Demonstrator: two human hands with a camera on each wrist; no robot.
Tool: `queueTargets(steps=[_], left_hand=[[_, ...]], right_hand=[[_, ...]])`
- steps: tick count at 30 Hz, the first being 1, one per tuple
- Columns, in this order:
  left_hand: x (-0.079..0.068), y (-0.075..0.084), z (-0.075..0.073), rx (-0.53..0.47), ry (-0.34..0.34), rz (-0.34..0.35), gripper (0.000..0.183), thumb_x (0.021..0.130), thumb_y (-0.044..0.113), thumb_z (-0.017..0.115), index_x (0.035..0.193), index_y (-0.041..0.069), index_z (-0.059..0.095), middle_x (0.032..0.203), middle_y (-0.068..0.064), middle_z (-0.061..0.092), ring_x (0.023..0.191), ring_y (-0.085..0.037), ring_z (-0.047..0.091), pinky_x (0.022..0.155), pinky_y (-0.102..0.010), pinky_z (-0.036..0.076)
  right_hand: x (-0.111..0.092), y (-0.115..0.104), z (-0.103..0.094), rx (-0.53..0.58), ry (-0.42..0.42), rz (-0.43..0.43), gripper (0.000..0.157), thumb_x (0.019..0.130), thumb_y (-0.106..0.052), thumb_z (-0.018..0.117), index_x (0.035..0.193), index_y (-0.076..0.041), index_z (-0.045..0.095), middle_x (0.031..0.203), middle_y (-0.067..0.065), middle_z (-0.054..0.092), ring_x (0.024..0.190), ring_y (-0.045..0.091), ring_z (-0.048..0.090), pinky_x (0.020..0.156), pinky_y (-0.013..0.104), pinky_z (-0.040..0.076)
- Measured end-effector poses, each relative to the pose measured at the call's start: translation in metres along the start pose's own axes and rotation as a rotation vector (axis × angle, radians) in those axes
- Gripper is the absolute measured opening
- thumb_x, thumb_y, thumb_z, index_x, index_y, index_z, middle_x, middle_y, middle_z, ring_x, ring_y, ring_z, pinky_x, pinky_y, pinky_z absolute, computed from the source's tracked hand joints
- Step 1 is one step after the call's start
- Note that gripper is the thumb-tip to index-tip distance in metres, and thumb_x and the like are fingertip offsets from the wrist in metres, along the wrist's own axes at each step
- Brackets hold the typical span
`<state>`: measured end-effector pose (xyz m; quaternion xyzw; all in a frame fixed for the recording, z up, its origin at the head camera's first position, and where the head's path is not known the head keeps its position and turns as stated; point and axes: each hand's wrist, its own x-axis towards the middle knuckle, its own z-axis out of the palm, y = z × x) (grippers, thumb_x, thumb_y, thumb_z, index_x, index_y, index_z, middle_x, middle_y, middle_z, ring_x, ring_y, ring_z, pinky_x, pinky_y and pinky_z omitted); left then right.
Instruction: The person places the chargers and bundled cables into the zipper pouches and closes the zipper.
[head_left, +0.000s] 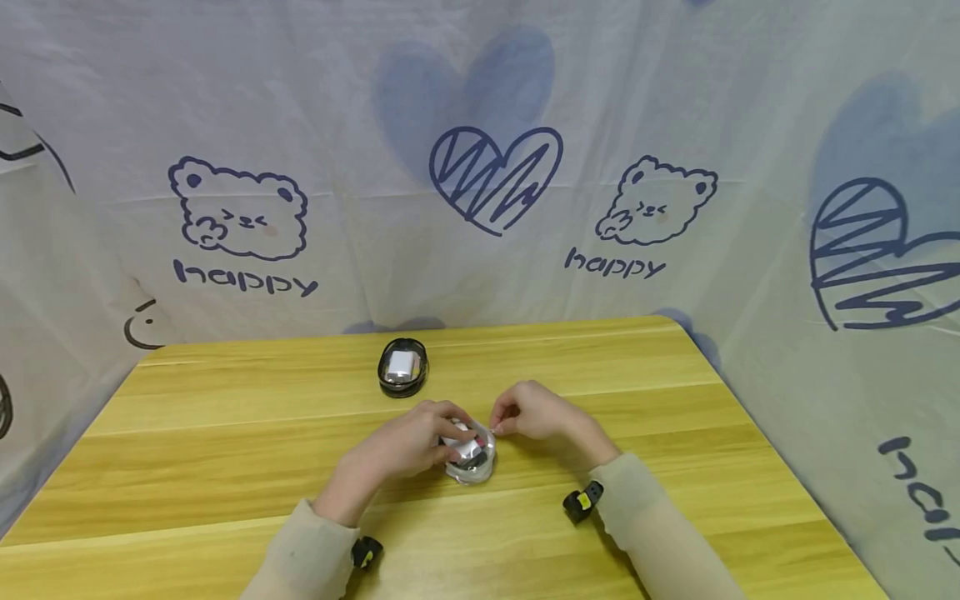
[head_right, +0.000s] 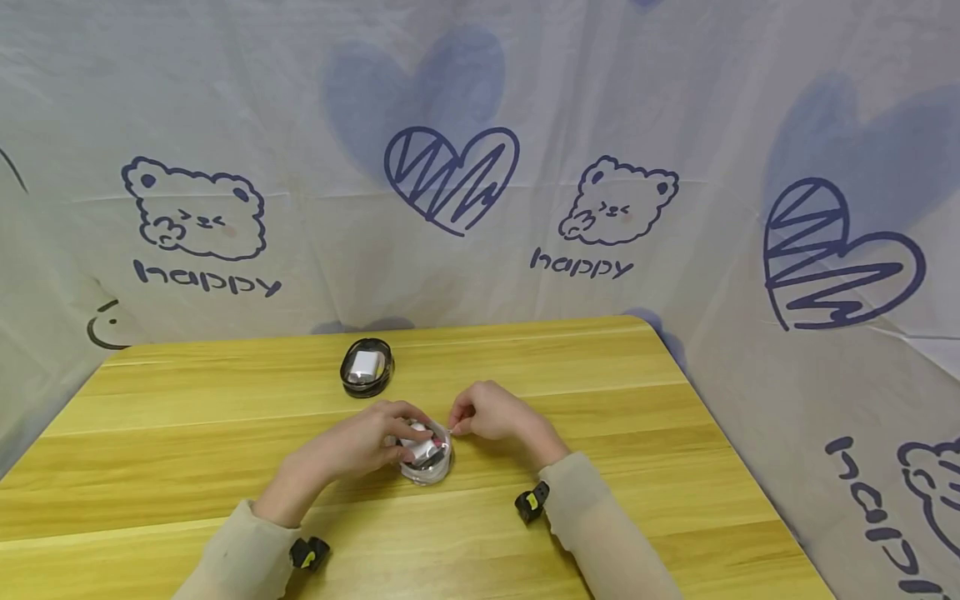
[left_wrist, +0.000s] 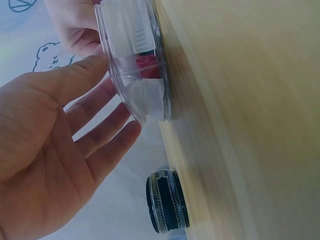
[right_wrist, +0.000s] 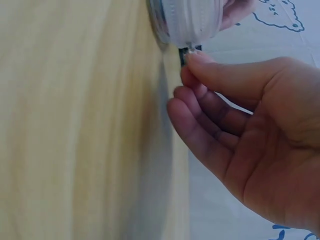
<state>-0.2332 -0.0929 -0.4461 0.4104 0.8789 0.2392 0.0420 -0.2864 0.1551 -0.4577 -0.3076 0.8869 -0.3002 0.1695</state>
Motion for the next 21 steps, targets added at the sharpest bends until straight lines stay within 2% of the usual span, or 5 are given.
queueTargets(steps=[5,8,16,21], left_hand=[[-0.0002,0.0006,-0.0003,0.008,0.005,0.001,0.028,0.09,0.007,0.08,0.118,0.003,0.078,0.129,-0.014,0.068,0.117,-0.033,0.064,0.102,-0.045,0.054],[-0.0004,0.0006,-0.0006,0.008,0.002,-0.008,0.025,0.091,0.007,0.08,0.115,0.005,0.08,0.129,-0.013,0.067,0.118,-0.033,0.064,0.103,-0.047,0.053],[0.0001,0.0014,-0.0019,0.016,-0.008,-0.021,0.027,0.092,0.01,0.079,0.119,0.006,0.079,0.13,-0.013,0.067,0.118,-0.032,0.063,0.104,-0.05,0.051],[-0.0003,0.0021,-0.003,0.029,-0.01,-0.067,0.03,0.092,0.014,0.08,0.121,0.007,0.078,0.131,-0.012,0.067,0.117,-0.032,0.061,0.102,-0.049,0.052]], right_hand=[[-0.0034,0.0008,-0.0061,-0.002,-0.089,-0.047,0.007,0.095,-0.006,0.076,0.09,-0.01,0.077,0.083,-0.007,0.071,0.076,0.005,0.062,0.074,0.023,0.055],[-0.0044,0.0014,-0.0074,0.002,-0.112,-0.054,0.006,0.095,-0.007,0.076,0.09,-0.01,0.077,0.084,-0.008,0.071,0.076,0.004,0.061,0.073,0.023,0.055],[-0.0047,-0.0008,-0.0076,0.021,-0.078,-0.007,0.008,0.095,-0.006,0.075,0.09,-0.012,0.077,0.085,-0.006,0.071,0.078,0.008,0.062,0.074,0.025,0.055],[-0.003,-0.0033,-0.0069,0.033,-0.036,0.028,0.009,0.096,-0.007,0.075,0.09,-0.013,0.077,0.085,-0.006,0.071,0.079,0.01,0.061,0.076,0.026,0.054]])
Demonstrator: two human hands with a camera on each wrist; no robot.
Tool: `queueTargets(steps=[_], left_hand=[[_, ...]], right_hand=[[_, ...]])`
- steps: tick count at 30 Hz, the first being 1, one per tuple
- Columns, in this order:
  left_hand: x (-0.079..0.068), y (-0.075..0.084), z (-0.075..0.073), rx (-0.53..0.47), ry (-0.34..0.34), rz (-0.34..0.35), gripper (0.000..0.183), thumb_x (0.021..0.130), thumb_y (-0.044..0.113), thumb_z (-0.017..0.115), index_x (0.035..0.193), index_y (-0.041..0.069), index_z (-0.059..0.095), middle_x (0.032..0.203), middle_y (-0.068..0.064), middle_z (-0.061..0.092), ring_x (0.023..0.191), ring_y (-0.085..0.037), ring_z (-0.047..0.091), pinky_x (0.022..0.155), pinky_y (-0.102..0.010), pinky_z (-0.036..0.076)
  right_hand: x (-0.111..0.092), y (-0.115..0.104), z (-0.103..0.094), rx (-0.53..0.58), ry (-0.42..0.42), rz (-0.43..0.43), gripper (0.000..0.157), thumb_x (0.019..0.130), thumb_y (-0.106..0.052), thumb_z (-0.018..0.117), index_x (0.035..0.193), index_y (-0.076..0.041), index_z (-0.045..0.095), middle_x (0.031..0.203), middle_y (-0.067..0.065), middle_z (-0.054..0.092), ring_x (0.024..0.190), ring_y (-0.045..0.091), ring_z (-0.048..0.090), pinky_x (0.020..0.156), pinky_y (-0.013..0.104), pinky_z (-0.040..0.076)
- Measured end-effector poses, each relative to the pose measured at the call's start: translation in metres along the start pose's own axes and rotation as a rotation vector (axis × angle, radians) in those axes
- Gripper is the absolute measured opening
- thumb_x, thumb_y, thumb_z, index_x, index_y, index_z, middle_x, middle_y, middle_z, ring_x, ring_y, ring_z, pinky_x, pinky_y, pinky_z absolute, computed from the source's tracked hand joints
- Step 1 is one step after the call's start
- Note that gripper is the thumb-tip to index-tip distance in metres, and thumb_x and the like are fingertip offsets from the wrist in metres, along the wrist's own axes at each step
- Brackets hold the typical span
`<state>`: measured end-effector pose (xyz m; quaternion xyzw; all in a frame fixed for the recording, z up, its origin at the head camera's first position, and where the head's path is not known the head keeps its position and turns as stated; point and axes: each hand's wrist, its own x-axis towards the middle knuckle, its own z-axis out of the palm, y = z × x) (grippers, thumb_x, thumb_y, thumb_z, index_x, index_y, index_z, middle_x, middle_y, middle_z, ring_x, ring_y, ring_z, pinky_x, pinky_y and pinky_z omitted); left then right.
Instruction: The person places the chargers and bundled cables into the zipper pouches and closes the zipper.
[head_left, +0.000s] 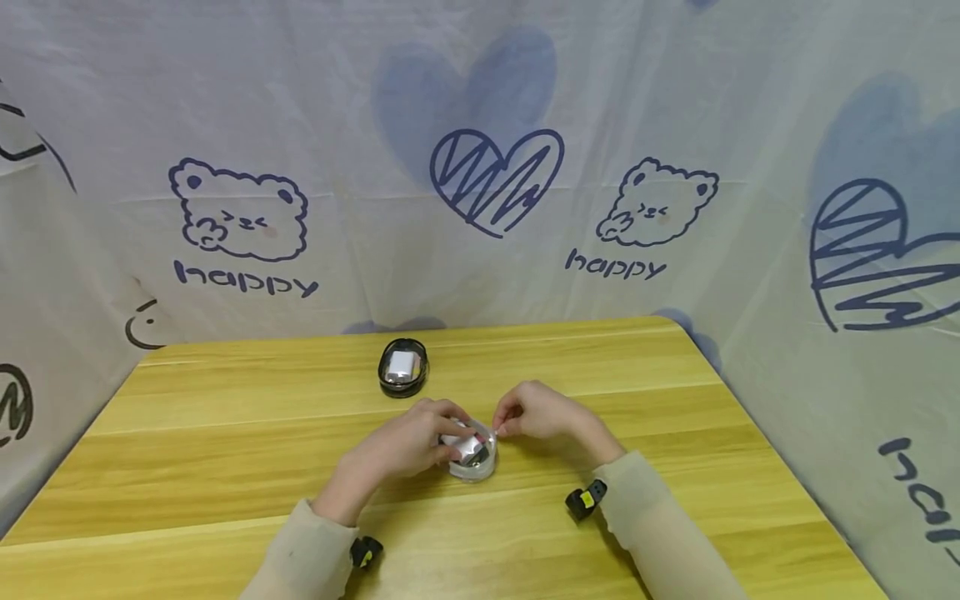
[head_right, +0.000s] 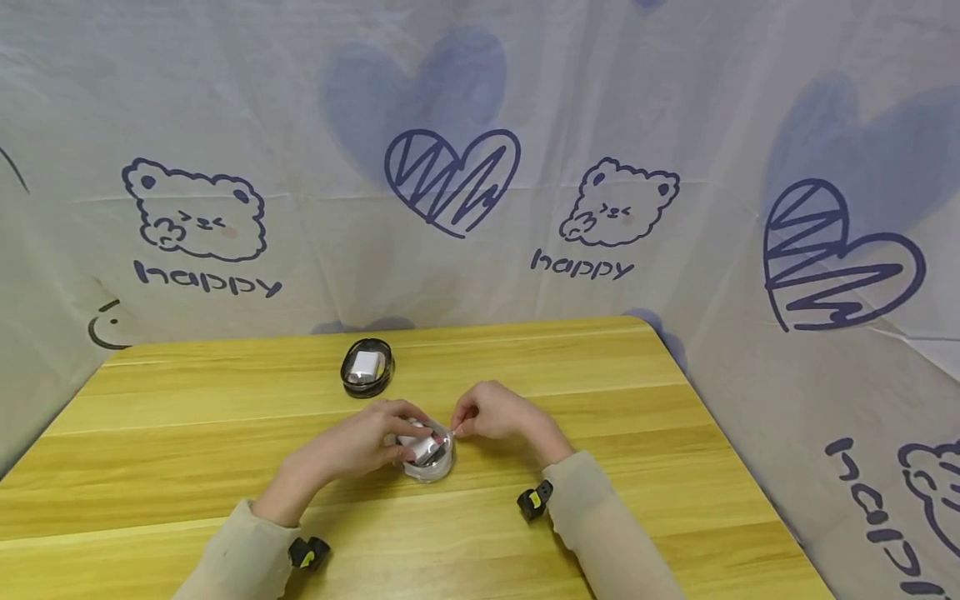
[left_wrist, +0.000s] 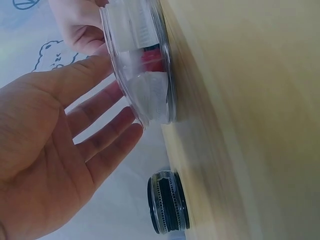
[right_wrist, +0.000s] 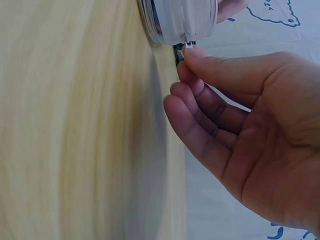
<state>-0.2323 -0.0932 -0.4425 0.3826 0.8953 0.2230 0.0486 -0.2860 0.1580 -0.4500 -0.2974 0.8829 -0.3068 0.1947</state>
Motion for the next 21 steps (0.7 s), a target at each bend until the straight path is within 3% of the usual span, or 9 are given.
queueTargets(steps=[9,18,21], left_hand=[[-0.0008,0.0026,-0.0012,-0.023,0.013,-0.07,0.035,0.091,0.016,0.081,0.126,0.011,0.077,0.122,-0.007,0.068,0.11,-0.025,0.059,0.092,-0.041,0.055],[0.0006,-0.0005,0.0011,-0.029,0.035,0.068,0.031,0.089,0.009,0.081,0.12,0.006,0.078,0.122,-0.008,0.069,0.114,-0.027,0.063,0.096,-0.039,0.056],[0.0008,-0.0005,0.0017,-0.04,0.029,0.068,0.031,0.09,0.009,0.08,0.121,0.005,0.078,0.123,-0.008,0.069,0.115,-0.027,0.064,0.097,-0.04,0.056]], right_hand=[[0.0042,-0.0003,0.0068,0.005,0.084,0.015,0.013,0.097,-0.007,0.073,0.087,-0.015,0.076,0.083,-0.008,0.07,0.079,0.01,0.058,0.075,0.027,0.05],[0.0066,-0.0022,0.0101,-0.031,0.12,-0.031,0.011,0.098,-0.008,0.072,0.09,-0.013,0.077,0.086,-0.006,0.072,0.079,0.009,0.058,0.073,0.026,0.049],[0.0064,-0.0024,0.0102,-0.032,0.119,-0.025,0.011,0.098,-0.008,0.072,0.09,-0.013,0.078,0.087,-0.006,0.073,0.079,0.009,0.058,0.073,0.025,0.049]])
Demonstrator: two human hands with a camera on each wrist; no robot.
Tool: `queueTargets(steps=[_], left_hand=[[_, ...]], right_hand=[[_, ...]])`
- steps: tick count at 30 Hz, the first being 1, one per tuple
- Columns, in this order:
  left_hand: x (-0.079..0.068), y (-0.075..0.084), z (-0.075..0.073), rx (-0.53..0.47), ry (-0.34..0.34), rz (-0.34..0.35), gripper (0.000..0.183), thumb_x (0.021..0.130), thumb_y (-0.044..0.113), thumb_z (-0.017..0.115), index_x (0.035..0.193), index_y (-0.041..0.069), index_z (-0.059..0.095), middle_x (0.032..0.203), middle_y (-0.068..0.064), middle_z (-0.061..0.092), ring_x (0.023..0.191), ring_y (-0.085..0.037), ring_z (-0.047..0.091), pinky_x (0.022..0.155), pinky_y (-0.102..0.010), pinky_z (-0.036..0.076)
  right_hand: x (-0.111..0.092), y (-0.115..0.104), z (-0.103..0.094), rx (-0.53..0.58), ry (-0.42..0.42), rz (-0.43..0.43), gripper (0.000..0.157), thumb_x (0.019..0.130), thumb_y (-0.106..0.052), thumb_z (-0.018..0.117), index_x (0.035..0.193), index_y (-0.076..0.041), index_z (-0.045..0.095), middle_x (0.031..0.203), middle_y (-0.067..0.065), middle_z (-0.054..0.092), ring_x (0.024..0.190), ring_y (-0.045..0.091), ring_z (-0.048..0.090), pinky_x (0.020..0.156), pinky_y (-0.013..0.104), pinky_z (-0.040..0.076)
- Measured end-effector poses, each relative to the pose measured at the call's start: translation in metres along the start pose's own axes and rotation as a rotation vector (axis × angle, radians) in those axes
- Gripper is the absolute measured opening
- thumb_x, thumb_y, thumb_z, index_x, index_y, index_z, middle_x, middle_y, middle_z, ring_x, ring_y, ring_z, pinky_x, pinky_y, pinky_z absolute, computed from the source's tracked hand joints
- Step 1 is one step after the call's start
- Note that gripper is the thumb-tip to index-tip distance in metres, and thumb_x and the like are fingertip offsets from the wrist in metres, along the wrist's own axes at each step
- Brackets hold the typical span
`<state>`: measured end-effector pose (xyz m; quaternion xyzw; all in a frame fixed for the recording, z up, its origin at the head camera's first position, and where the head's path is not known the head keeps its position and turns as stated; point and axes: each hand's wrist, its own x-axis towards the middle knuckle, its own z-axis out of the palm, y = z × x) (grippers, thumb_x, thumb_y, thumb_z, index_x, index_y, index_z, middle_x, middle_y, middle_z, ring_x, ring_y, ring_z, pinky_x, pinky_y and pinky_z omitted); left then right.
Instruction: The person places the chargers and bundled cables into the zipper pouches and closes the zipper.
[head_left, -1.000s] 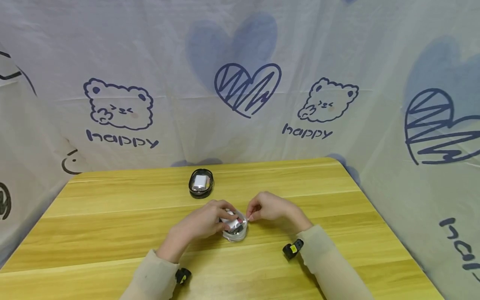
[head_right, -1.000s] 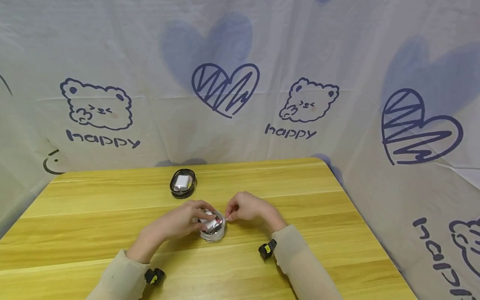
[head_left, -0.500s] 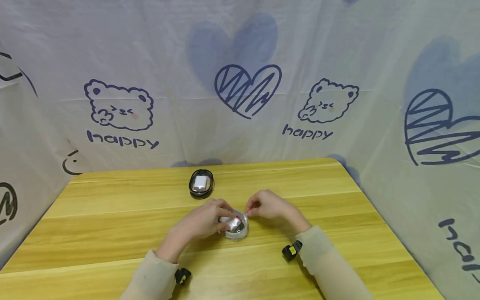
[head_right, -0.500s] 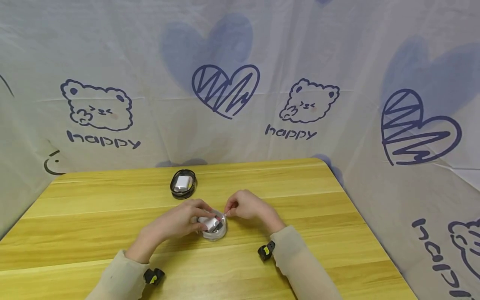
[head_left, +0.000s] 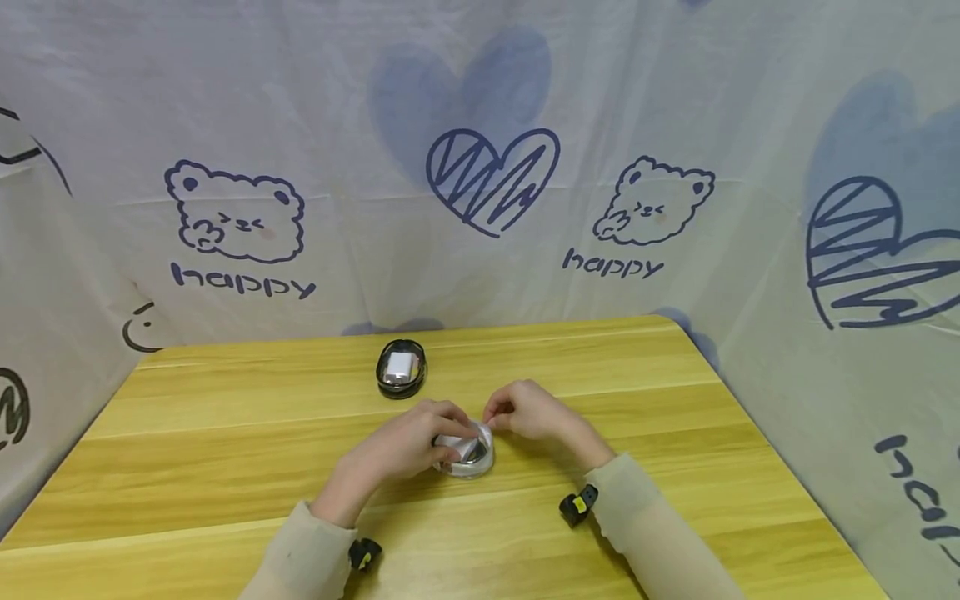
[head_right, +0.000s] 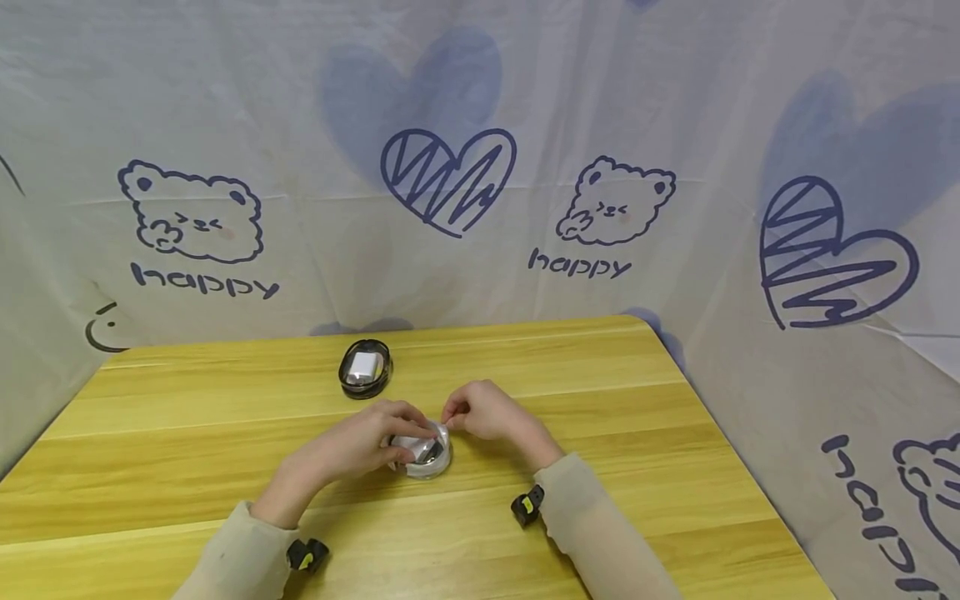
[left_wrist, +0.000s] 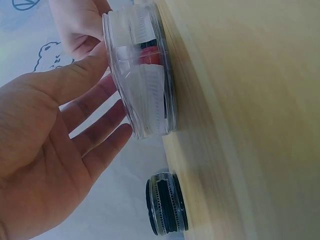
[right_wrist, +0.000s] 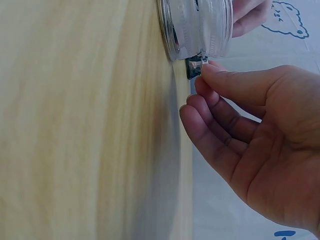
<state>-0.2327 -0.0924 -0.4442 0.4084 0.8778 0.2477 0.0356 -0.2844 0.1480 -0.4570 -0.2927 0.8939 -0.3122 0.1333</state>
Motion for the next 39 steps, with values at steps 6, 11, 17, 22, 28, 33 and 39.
queueTargets(steps=[6,11,17,22,28,33,39], left_hand=[[0.0,-0.0005,0.0013,-0.004,-0.012,-0.005,0.031,0.091,0.008,0.079,0.122,0.003,0.077,0.125,-0.011,0.069,0.116,-0.029,0.064,0.098,-0.041,0.056],[-0.0005,0.0022,0.0009,0.009,-0.026,-0.018,0.03,0.093,0.007,0.078,0.123,0.004,0.077,0.128,-0.011,0.067,0.117,-0.03,0.063,0.098,-0.042,0.056],[0.0001,0.002,0.0006,0.019,-0.019,-0.017,0.027,0.093,0.007,0.077,0.12,0.004,0.078,0.127,-0.012,0.067,0.116,-0.031,0.064,0.098,-0.043,0.056],[0.0004,0.0013,0.0012,0.028,-0.023,-0.021,0.026,0.093,0.006,0.077,0.12,0.003,0.078,0.127,-0.013,0.067,0.115,-0.031,0.064,0.098,-0.043,0.056],[0.0007,0.0024,0.0017,0.007,-0.03,-0.042,0.028,0.094,0.007,0.076,0.122,0.003,0.077,0.129,-0.013,0.066,0.117,-0.031,0.063,0.098,-0.043,0.056],[0.0008,0.0042,0.0018,-0.003,-0.019,-0.083,0.03,0.095,0.01,0.076,0.124,0.004,0.076,0.129,-0.011,0.067,0.118,-0.03,0.062,0.096,-0.042,0.056],[-0.0007,0.0061,-0.0002,0.021,-0.015,-0.155,0.034,0.094,0.015,0.078,0.127,0.01,0.076,0.13,-0.009,0.066,0.117,-0.031,0.061,0.094,-0.045,0.056]], right_hand=[[-0.0014,-0.0003,-0.0008,0.021,-0.022,0.026,0.011,0.098,-0.007,0.072,0.09,-0.013,0.077,0.087,-0.006,0.072,0.079,0.01,0.058,0.071,0.026,0.049],[-0.0017,0.0027,-0.0024,0.016,-0.048,0.027,0.011,0.097,-0.006,0.072,0.09,-0.013,0.077,0.086,-0.007,0.071,0.079,0.009,0.059,0.073,0.027,0.051],[-0.0032,0.0057,-0.0065,0.022,-0.122,-0.009,0.009,0.095,-0.005,0.075,0.089,-0.011,0.077,0.084,-0.006,0.071,0.077,0.008,0.06,0.073,0.025,0.053],[-0.0055,0.0054,-0.0089,0.031,-0.168,-0.031,0.008,0.095,-0.005,0.075,0.089,-0.011,0.076,0.085,-0.004,0.072,0.076,0.006,0.059,0.072,0.023,0.052],[-0.0059,0.0043,-0.0091,0.037,-0.151,-0.009,0.009,0.095,-0.005,0.075,0.09,-0.012,0.076,0.085,-0.003,0.072,0.077,0.008,0.06,0.072,0.024,0.053],[-0.0051,0.0029,-0.0082,0.032,-0.099,0.026,0.01,0.096,-0.006,0.074,0.089,-0.012,0.077,0.085,-0.005,0.071,0.078,0.01,0.061,0.075,0.027,0.053],[-0.0027,0.0032,-0.0054,0.016,-0.037,0.034,0.011,0.097,-0.007,0.073,0.089,-0.014,0.077,0.086,-0.006,0.072,0.081,0.011,0.06,0.079,0.03,0.052]])
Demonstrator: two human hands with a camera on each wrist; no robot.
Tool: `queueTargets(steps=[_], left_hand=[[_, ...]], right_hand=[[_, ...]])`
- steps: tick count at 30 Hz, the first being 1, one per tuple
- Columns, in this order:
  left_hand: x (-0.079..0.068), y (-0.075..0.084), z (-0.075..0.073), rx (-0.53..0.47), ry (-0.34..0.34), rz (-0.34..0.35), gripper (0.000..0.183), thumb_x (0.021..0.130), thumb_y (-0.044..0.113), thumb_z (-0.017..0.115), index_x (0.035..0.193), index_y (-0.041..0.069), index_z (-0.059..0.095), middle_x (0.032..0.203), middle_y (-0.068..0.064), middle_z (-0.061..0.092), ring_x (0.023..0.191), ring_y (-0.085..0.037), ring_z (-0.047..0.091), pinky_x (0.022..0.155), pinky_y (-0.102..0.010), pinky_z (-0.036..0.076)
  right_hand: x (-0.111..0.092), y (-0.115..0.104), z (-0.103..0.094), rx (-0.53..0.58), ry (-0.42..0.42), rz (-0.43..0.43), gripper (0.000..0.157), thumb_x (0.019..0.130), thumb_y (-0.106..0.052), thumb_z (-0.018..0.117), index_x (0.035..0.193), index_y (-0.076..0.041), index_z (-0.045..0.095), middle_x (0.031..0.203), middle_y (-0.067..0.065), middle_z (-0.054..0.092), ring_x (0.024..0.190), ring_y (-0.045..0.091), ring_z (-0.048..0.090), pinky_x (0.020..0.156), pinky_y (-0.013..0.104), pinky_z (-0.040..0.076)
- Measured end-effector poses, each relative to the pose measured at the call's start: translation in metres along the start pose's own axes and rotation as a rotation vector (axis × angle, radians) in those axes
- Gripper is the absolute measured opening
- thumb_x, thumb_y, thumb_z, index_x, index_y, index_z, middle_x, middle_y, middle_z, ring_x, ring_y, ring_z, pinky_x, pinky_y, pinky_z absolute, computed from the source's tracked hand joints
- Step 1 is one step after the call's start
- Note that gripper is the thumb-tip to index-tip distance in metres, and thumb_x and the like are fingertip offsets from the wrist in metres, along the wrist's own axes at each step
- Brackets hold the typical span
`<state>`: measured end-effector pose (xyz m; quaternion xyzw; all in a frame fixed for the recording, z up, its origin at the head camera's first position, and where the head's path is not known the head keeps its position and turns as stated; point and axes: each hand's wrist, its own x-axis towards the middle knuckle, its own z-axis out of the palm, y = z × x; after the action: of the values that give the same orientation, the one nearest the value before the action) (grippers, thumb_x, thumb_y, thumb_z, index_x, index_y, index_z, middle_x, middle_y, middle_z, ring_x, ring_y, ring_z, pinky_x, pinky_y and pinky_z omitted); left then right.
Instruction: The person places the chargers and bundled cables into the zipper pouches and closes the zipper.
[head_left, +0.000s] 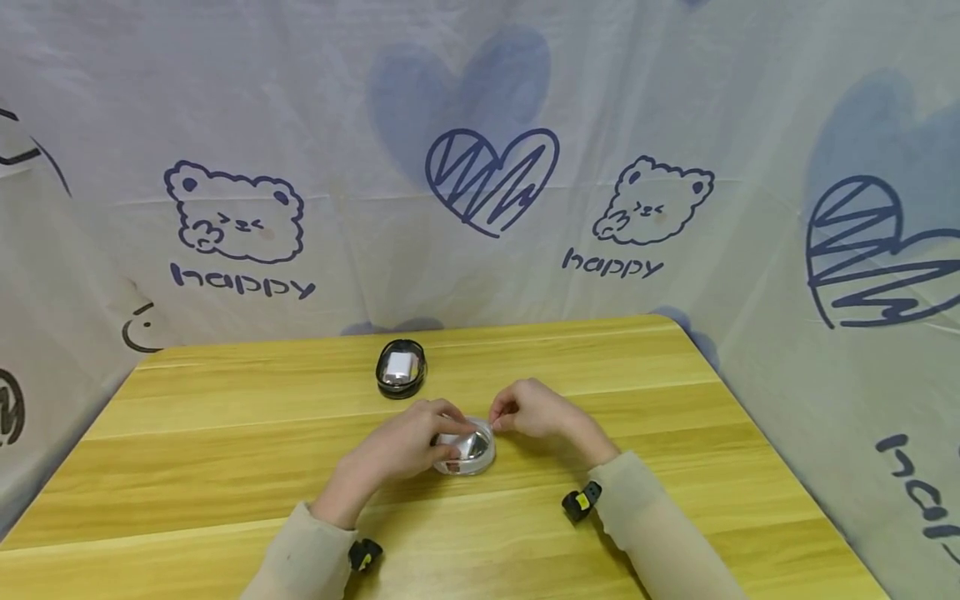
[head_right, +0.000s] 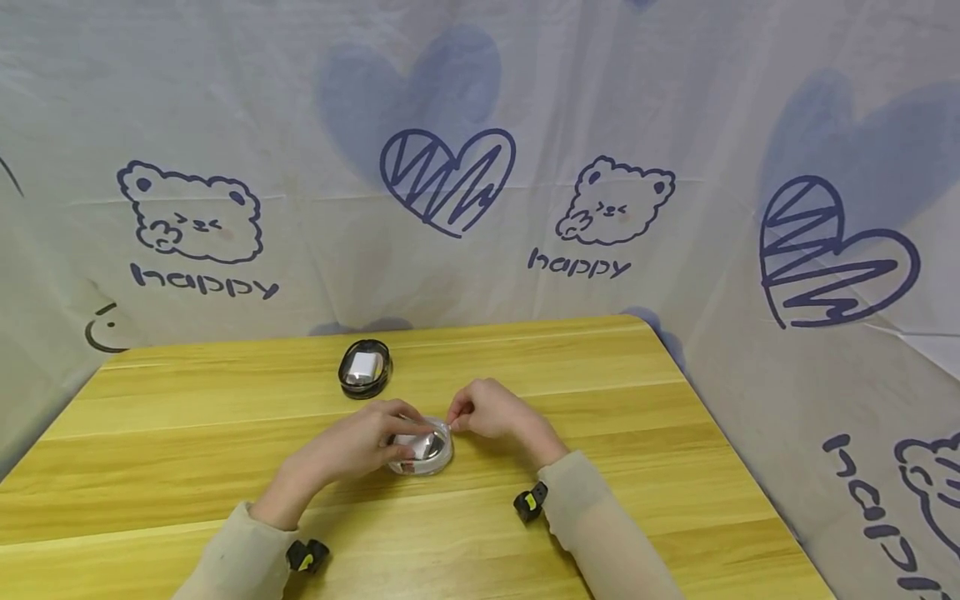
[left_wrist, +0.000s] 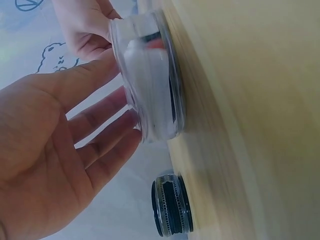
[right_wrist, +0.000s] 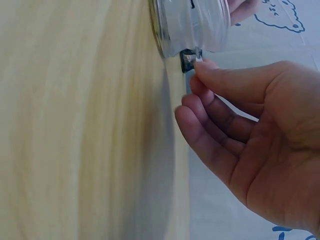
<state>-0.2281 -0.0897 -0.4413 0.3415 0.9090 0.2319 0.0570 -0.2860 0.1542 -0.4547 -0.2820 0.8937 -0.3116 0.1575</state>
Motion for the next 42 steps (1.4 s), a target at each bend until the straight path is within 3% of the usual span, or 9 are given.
queueTargets(steps=[3,12,17,36,42], left_hand=[[-0.001,0.0,-0.001,0.006,-0.001,-0.007,0.035,0.093,0.017,0.08,0.127,0.012,0.076,0.128,-0.009,0.066,0.114,-0.031,0.061,0.091,-0.045,0.056],[0.0,-0.003,0.001,0.042,-0.001,0.068,0.035,0.09,0.019,0.082,0.124,0.012,0.078,0.13,-0.008,0.065,0.116,-0.031,0.06,0.096,-0.047,0.055],[0.001,-0.002,0.0,0.048,-0.012,0.054,0.034,0.091,0.019,0.081,0.124,0.011,0.078,0.132,-0.007,0.065,0.118,-0.031,0.06,0.097,-0.047,0.055],[-0.001,0.003,0.001,0.059,-0.027,0.022,0.033,0.093,0.016,0.078,0.126,0.01,0.076,0.134,-0.007,0.065,0.118,-0.031,0.059,0.097,-0.046,0.055],[0.0,0.001,0.002,0.055,-0.02,0.028,0.034,0.094,0.017,0.078,0.127,0.01,0.076,0.135,-0.007,0.065,0.118,-0.03,0.059,0.096,-0.045,0.055]], right_hand=[[0.001,0.0,0.002,-0.008,0.03,-0.011,0.012,0.097,-0.008,0.073,0.089,-0.014,0.077,0.086,-0.007,0.072,0.082,0.01,0.06,0.079,0.031,0.052],[0.003,0.0,0.003,-0.008,0.052,-0.036,0.01,0.097,-0.008,0.073,0.09,-0.013,0.078,0.086,-0.006,0.073,0.08,0.009,0.059,0.074,0.026,0.049],[0.002,0.001,0.002,-0.019,0.044,-0.039,0.009,0.096,-0.007,0.074,0.089,-0.012,0.078,0.086,-0.006,0.073,0.081,0.009,0.059,0.075,0.027,0.05],[-0.006,0.005,-0.01,0.007,-0.165,-0.069,0.008,0.093,-0.005,0.077,0.089,-0.011,0.078,0.083,-0.007,0.071,0.075,0.005,0.061,0.072,0.021,0.053],[-0.006,0.007,-0.011,0.003,-0.175,-0.056,0.008,0.095,-0.006,0.076,0.089,-0.011,0.077,0.083,-0.007,0.071,0.075,0.006,0.06,0.071,0.022,0.053]])
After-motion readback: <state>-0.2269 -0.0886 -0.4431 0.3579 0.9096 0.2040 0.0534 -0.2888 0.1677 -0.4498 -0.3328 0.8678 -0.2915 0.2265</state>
